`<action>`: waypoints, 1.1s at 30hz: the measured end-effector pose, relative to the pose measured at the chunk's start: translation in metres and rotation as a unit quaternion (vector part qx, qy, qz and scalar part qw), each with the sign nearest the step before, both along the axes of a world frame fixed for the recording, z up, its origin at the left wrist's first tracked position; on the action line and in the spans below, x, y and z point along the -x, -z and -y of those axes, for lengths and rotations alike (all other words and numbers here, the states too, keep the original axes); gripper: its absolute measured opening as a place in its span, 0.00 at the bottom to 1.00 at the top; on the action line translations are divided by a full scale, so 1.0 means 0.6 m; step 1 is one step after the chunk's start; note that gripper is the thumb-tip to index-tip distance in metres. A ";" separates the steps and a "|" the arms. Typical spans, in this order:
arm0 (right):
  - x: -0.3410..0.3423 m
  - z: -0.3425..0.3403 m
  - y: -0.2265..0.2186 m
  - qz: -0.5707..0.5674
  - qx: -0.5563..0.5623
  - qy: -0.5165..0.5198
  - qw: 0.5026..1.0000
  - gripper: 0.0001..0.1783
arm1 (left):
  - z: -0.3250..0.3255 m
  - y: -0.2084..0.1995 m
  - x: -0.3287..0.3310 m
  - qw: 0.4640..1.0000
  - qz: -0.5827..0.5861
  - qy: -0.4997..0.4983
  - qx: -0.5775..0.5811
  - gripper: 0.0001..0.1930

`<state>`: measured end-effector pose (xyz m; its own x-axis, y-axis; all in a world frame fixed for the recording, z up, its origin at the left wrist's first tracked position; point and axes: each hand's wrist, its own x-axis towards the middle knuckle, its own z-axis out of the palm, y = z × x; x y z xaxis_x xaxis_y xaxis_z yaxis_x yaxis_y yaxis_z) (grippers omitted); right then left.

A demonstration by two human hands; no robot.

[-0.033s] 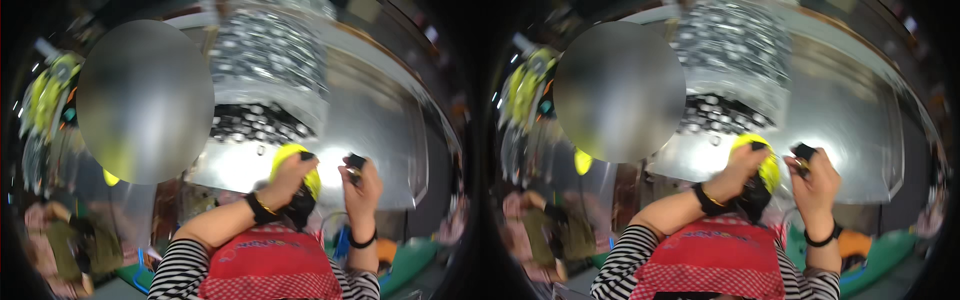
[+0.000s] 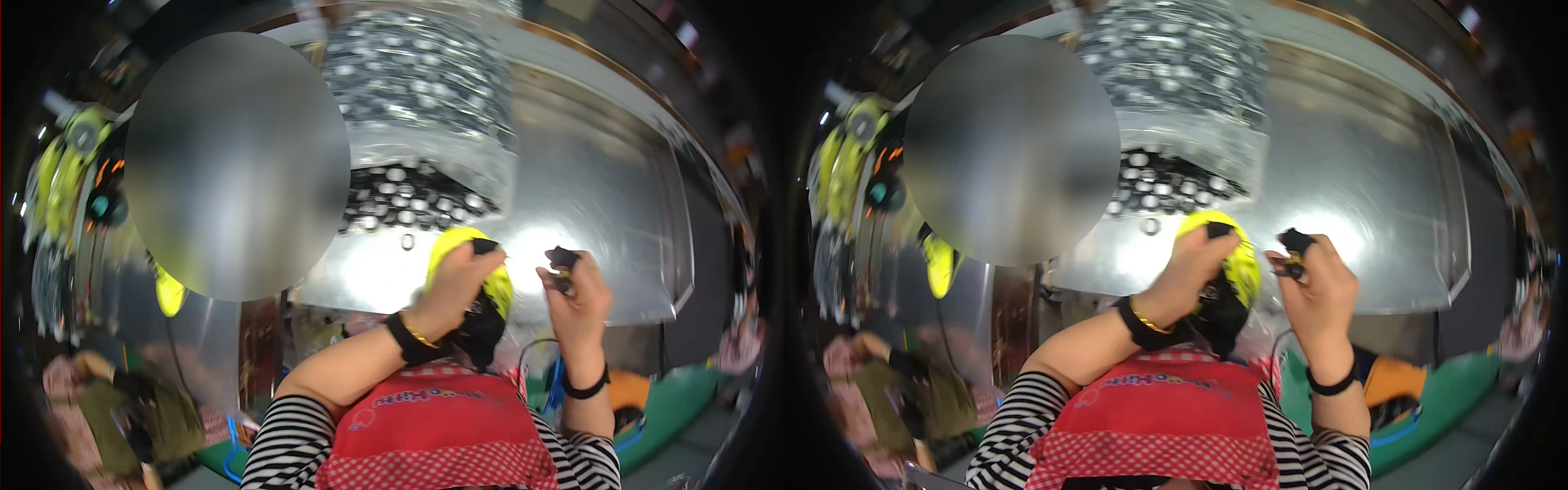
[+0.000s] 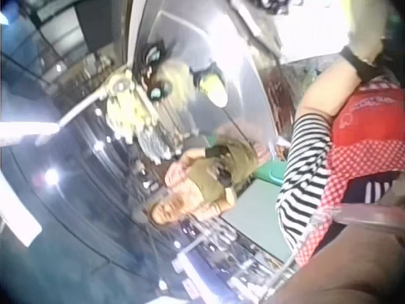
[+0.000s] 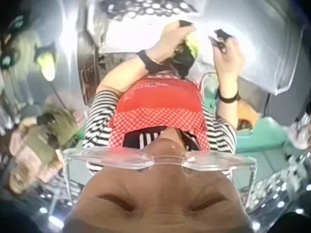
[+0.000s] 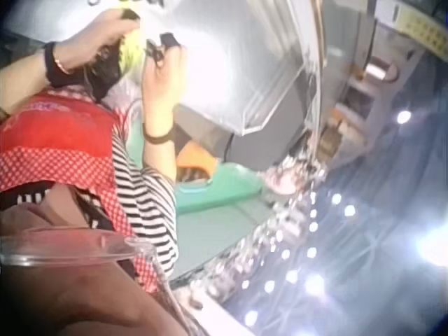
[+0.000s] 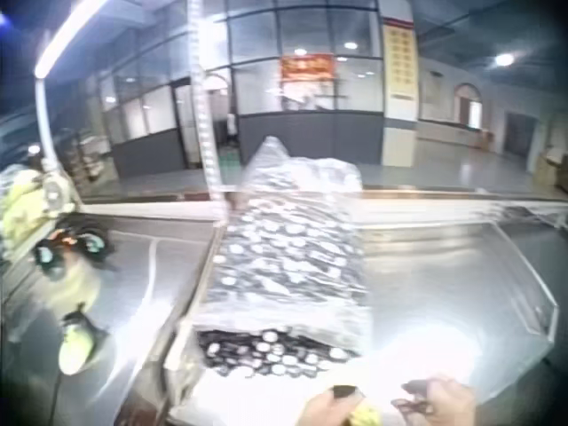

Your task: Assembling shoe components by taking uppers and attachments from bags and joining them at a factory workstation.

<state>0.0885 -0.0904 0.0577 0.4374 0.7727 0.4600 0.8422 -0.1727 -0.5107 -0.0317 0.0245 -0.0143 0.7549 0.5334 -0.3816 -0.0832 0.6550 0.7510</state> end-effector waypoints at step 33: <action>-0.037 0.025 0.054 0.107 0.115 0.039 0.987 0.10 | 0.036 -0.017 -0.026 0.970 -0.074 0.082 -0.218 0.04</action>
